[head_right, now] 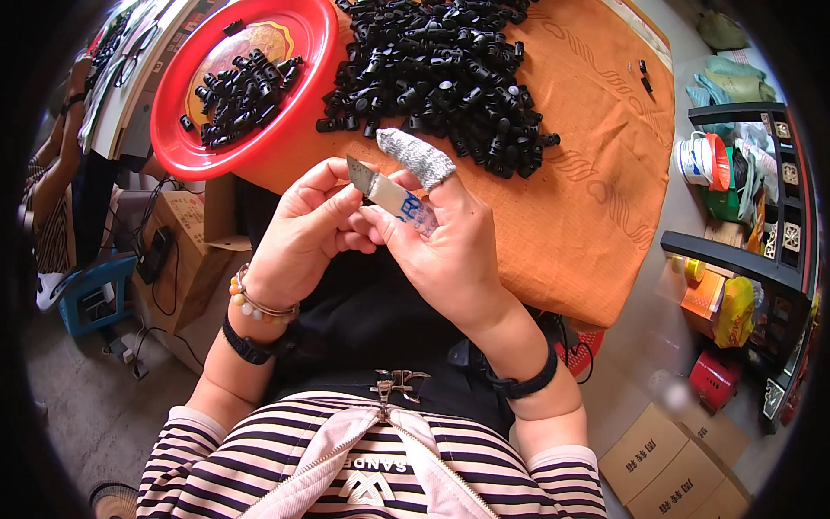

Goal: Cleaning and deburring small black plastic shoe components using a metal blade.

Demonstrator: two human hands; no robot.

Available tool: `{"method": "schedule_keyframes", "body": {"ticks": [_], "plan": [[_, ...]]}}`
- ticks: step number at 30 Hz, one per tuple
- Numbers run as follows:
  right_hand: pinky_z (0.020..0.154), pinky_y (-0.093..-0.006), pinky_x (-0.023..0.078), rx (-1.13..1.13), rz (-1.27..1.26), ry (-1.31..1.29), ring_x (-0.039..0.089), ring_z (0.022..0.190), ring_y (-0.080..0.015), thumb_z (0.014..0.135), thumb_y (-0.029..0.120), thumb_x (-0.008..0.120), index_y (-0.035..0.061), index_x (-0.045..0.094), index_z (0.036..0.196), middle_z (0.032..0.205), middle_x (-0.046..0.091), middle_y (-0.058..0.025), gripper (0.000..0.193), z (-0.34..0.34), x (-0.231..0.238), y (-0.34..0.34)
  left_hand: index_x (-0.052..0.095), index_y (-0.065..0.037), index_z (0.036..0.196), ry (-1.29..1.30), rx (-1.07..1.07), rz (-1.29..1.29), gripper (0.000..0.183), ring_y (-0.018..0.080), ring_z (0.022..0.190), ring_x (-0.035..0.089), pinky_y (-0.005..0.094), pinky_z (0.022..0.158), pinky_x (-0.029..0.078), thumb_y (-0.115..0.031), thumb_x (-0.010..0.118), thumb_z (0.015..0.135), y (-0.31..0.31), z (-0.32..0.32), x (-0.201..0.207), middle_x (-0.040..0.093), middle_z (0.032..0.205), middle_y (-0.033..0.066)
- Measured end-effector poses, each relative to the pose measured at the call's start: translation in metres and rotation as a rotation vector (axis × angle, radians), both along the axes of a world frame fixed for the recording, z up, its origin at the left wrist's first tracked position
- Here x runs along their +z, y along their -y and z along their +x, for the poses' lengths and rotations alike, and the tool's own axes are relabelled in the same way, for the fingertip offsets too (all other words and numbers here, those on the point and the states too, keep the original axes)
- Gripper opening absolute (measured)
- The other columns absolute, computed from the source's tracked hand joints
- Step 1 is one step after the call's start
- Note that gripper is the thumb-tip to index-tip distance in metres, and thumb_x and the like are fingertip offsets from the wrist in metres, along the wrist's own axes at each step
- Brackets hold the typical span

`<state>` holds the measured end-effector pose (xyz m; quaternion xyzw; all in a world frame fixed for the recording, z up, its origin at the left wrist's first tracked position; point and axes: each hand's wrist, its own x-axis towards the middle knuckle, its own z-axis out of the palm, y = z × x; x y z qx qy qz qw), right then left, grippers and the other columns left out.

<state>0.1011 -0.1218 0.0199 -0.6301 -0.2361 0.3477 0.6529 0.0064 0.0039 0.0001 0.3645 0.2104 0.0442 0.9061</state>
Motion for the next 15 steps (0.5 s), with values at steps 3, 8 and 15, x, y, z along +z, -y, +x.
{"method": "schedule_keyframes", "body": {"ticks": [3,8,15], "plan": [[0.080,-0.0198,0.045,0.010,0.051,-0.017,0.055,0.093,-0.0092,0.083,0.000,0.060,0.0005,0.041,0.128,0.106,0.053,-0.0036,0.048,0.0033,-0.0045,0.0018,0.048,-0.004,0.112,0.049,-0.005,-0.125,0.023,0.0101,0.069,0.059,0.0218,0.062,0.050,-0.017,0.047,0.093,-0.0034,-0.0008,-0.0015,0.060,0.090,0.0051],[0.082,-0.0174,0.039,-0.004,0.128,0.019,0.047,0.092,-0.0046,0.084,0.010,0.063,0.0008,0.041,0.128,0.118,0.051,-0.0034,0.050,0.0083,-0.0067,0.0046,0.045,-0.005,0.117,0.070,0.001,-0.234,0.026,0.0085,0.059,0.052,0.0206,0.055,0.044,-0.017,0.042,0.095,-0.0068,-0.0002,0.0000,0.055,0.082,0.0039],[0.068,-0.0175,0.044,0.092,-0.005,0.030,0.053,0.081,-0.0037,0.086,0.013,0.060,-0.0027,0.044,0.122,0.095,0.061,-0.0064,0.043,0.0065,-0.0045,0.0081,0.042,-0.008,0.115,0.040,0.042,-0.297,0.023,0.0079,0.051,0.047,0.0199,0.043,0.038,-0.015,0.042,0.094,-0.0063,-0.0029,0.0010,0.053,0.076,0.0045]]}}
